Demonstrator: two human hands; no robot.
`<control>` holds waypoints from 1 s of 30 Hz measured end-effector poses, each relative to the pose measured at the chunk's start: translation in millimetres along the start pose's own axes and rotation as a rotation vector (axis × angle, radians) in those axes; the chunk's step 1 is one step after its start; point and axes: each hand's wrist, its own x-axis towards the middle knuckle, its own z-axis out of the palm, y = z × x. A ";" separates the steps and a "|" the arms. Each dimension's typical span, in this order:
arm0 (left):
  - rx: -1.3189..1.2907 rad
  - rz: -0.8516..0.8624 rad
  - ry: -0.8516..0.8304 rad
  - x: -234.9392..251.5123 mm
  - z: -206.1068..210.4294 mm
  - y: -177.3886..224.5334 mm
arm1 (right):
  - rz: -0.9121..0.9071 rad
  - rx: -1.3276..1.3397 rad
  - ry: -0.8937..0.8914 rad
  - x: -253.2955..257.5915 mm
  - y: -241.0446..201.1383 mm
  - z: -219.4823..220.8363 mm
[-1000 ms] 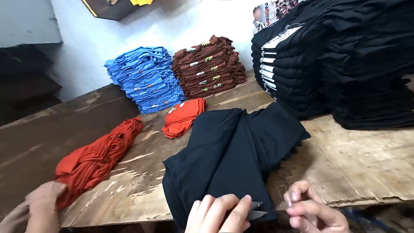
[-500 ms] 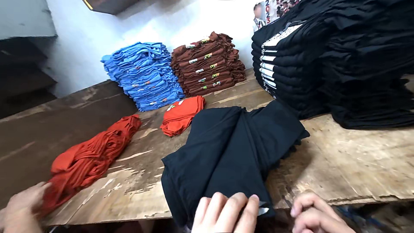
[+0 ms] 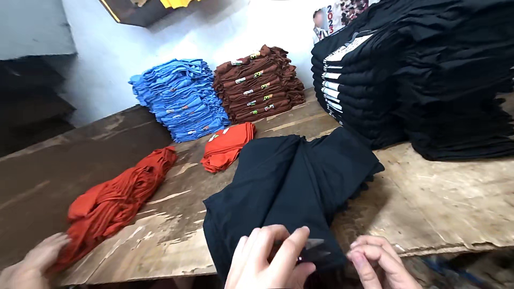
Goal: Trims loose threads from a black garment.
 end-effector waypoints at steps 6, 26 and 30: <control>0.148 0.206 -0.041 24.6 12.1 12.9 | -0.187 -0.218 0.147 -1.1 -0.8 10.2; -0.452 -0.164 0.003 30.9 18.2 -29.8 | -0.119 0.261 -0.086 30.7 -9.3 36.1; -0.551 -0.180 -0.033 33.7 16.7 -32.6 | -0.165 -0.087 -0.245 27.3 -16.8 29.0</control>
